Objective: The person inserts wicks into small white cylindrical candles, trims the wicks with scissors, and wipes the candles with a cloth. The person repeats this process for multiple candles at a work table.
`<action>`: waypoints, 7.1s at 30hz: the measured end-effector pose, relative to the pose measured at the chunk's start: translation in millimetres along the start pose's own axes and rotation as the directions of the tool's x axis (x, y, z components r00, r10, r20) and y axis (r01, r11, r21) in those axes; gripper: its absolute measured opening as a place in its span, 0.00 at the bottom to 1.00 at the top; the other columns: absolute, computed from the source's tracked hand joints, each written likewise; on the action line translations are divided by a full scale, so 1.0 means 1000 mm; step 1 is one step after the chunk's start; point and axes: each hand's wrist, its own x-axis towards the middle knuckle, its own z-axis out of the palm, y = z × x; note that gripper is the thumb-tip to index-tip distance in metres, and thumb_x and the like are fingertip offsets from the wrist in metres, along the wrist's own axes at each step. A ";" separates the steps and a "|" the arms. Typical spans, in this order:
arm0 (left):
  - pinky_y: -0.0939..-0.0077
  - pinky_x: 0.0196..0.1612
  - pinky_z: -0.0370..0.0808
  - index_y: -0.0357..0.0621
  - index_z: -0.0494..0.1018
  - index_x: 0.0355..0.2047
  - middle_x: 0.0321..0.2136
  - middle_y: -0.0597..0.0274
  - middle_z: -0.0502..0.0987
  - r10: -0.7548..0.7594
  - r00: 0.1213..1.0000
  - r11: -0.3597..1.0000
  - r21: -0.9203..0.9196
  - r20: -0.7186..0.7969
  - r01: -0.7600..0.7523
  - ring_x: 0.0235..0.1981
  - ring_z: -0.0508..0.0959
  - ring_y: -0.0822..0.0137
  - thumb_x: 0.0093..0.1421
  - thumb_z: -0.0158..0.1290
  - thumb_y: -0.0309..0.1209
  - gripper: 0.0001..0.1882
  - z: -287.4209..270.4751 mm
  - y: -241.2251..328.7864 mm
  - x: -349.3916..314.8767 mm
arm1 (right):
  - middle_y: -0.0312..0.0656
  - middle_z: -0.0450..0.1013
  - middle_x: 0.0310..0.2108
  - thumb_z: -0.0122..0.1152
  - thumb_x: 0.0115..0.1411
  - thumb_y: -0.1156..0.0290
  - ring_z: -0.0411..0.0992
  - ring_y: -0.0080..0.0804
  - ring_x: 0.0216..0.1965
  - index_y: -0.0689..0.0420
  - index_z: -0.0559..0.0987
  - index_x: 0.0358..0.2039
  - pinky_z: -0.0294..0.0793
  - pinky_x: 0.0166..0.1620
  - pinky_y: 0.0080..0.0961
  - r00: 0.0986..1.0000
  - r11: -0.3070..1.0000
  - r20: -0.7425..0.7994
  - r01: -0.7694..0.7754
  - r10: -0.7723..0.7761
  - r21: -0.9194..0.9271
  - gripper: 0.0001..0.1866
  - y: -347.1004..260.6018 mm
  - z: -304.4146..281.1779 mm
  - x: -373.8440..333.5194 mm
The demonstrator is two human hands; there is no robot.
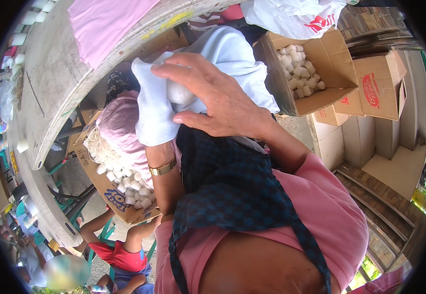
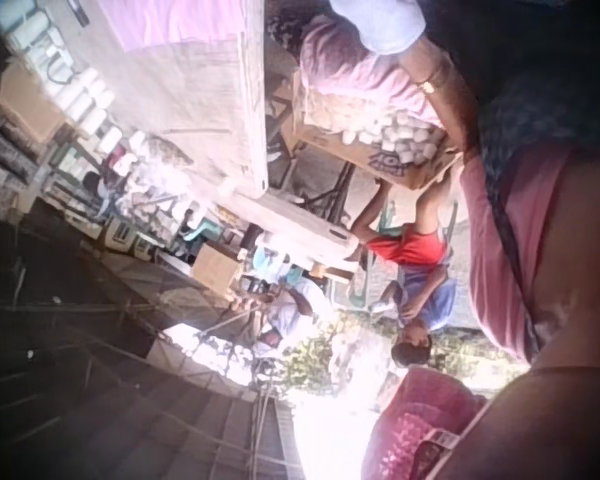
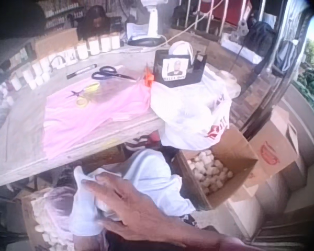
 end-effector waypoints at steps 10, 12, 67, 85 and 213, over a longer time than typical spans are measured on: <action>0.70 0.41 0.72 0.36 0.71 0.41 0.39 0.48 0.76 0.155 0.968 0.800 0.550 0.196 -0.239 0.40 0.78 0.55 0.57 0.51 0.38 0.18 0.007 -0.016 -0.030 | 0.33 0.68 0.29 0.54 0.49 0.86 0.67 0.18 0.33 0.56 0.72 0.51 0.69 0.37 0.17 0.973 0.954 0.176 -0.190 0.151 0.234 0.26 0.002 -0.028 0.037; 0.66 0.49 0.69 0.37 0.72 0.46 0.42 0.48 0.77 0.226 0.940 0.924 0.250 0.255 -0.290 0.44 0.77 0.53 0.56 0.48 0.40 0.22 0.016 -0.042 -0.026 | 0.35 0.69 0.24 0.58 0.45 0.84 0.69 0.22 0.26 0.53 0.71 0.53 0.70 0.36 0.22 0.901 0.992 0.419 -0.126 0.116 -0.005 0.31 -0.014 -0.026 0.058; 0.64 0.41 0.73 0.40 0.75 0.41 0.41 0.54 0.75 0.219 0.969 0.542 -0.840 0.116 -0.022 0.39 0.76 0.59 0.59 0.49 0.41 0.18 0.042 -0.051 -0.030 | 0.46 0.76 0.33 0.56 0.59 0.56 0.74 0.29 0.29 0.59 0.76 0.44 0.74 0.24 0.21 0.823 0.692 -0.470 -0.541 0.319 -0.478 0.20 0.106 -0.153 0.008; 0.78 0.41 0.73 0.39 0.69 0.47 0.37 0.60 0.75 0.231 0.973 0.370 -0.923 -0.021 -0.108 0.37 0.75 0.68 0.58 0.51 0.29 0.16 0.056 -0.046 -0.026 | 0.46 0.71 0.38 0.58 0.60 0.55 0.70 0.34 0.39 0.63 0.67 0.54 0.68 0.44 0.30 0.986 0.990 0.160 0.070 -0.049 -0.125 0.29 0.002 0.033 0.041; 0.74 0.27 0.63 0.44 0.67 0.28 0.25 0.66 0.67 -0.053 0.885 0.925 0.311 -0.462 0.218 0.24 0.65 0.69 0.60 0.47 0.36 0.09 -0.046 -0.039 -0.139 | 0.38 0.74 0.33 0.55 0.54 0.74 0.70 0.22 0.23 0.60 0.76 0.43 0.69 0.22 0.19 0.253 0.256 0.111 -0.967 0.961 -0.009 0.15 0.311 -0.204 -0.112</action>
